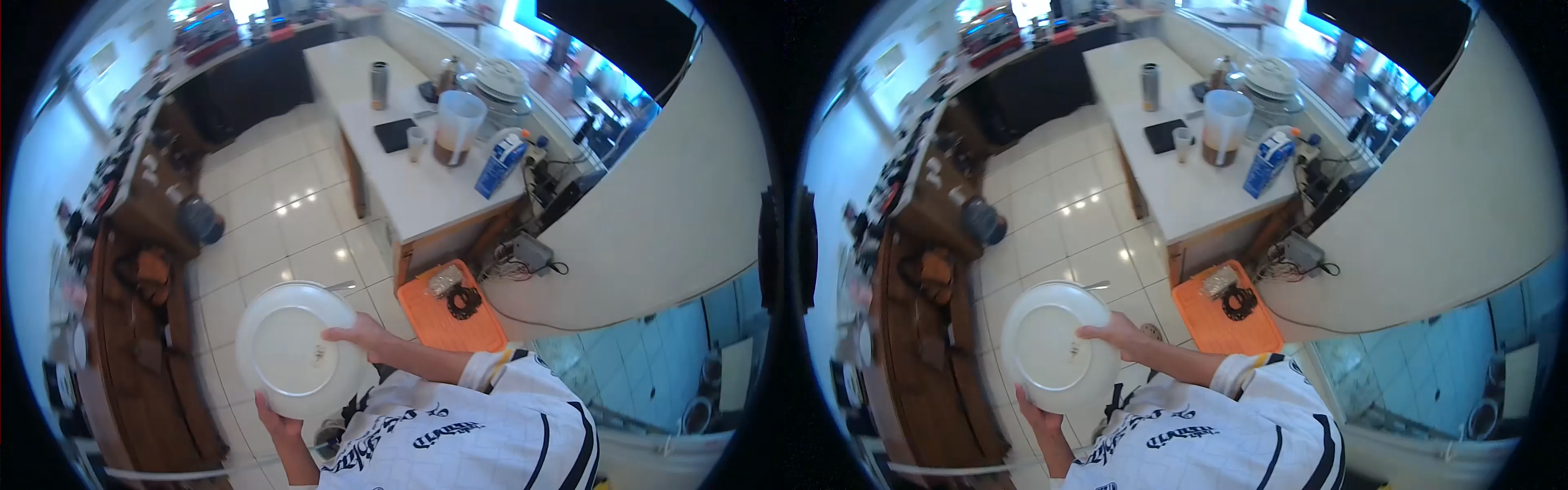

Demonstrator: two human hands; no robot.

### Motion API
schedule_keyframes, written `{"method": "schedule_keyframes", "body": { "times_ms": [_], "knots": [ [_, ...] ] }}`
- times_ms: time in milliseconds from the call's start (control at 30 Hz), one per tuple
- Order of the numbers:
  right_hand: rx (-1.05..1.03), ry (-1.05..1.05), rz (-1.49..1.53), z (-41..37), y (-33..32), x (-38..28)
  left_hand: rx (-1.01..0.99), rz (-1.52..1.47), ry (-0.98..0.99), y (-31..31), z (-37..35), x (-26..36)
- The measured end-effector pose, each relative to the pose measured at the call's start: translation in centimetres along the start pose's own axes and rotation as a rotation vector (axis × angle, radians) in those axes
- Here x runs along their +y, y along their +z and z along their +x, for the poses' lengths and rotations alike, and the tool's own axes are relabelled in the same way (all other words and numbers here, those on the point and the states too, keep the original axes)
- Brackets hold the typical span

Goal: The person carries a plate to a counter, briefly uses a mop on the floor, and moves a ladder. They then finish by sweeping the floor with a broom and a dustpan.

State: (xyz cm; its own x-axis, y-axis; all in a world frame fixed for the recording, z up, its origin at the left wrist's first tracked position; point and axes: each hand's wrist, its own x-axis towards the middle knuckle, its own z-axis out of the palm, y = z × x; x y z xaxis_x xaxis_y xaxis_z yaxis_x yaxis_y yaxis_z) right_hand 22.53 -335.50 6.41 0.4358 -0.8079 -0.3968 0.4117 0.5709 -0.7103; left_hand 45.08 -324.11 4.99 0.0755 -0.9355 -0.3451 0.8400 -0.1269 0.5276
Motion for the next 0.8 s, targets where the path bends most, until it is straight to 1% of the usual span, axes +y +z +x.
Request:
{"method": "schedule_keyframes", "body": {
  "times_ms": [33, 133, 167, 200, 300, 433, 533, 633, 733, 800],
  "knots": [
    [-0.008, -0.026, 0.023, 1.7, -0.4, -1.4, -0.005, 0.036, -0.021, 0.6, 2.1, 0.5],
    [0.086, 0.005, -0.145, 4.2, 0.0, -7.0, 0.013, 0.166, -0.039, 3.7, 7.3, 2.1],
    [0.085, -0.013, -0.117, 5.7, -0.1, -8.4, 0.009, 0.214, -0.034, 4.3, 9.3, 2.4],
    [0.082, -0.026, -0.088, 7.0, -0.3, -9.4, 0.085, 0.196, -0.029, 4.3, 11.3, 2.9],
    [0.103, -0.034, -0.047, 11.2, -1.0, -11.6, -0.014, 0.200, -0.106, 6.6, 16.5, 4.8],
    [0.148, -0.058, 0.000, 15.8, -1.1, -14.9, -0.051, 0.201, -0.165, 8.7, 23.9, 6.9],
    [0.186, -0.135, 0.066, 19.3, -0.7, -17.4, -0.066, 0.223, -0.207, 9.0, 30.0, 8.2],
    [0.311, -0.145, 0.085, 23.5, -0.6, -18.8, -0.170, 0.224, -0.277, 11.1, 36.1, 10.1],
    [0.336, -0.263, 0.166, 28.5, -0.2, -19.5, -0.262, 0.245, -0.384, 11.7, 43.2, 12.7],
    [0.365, -0.261, 0.224, 31.6, 0.4, -20.3, -0.312, 0.301, -0.407, 11.6, 48.4, 14.2]
  ]
}}
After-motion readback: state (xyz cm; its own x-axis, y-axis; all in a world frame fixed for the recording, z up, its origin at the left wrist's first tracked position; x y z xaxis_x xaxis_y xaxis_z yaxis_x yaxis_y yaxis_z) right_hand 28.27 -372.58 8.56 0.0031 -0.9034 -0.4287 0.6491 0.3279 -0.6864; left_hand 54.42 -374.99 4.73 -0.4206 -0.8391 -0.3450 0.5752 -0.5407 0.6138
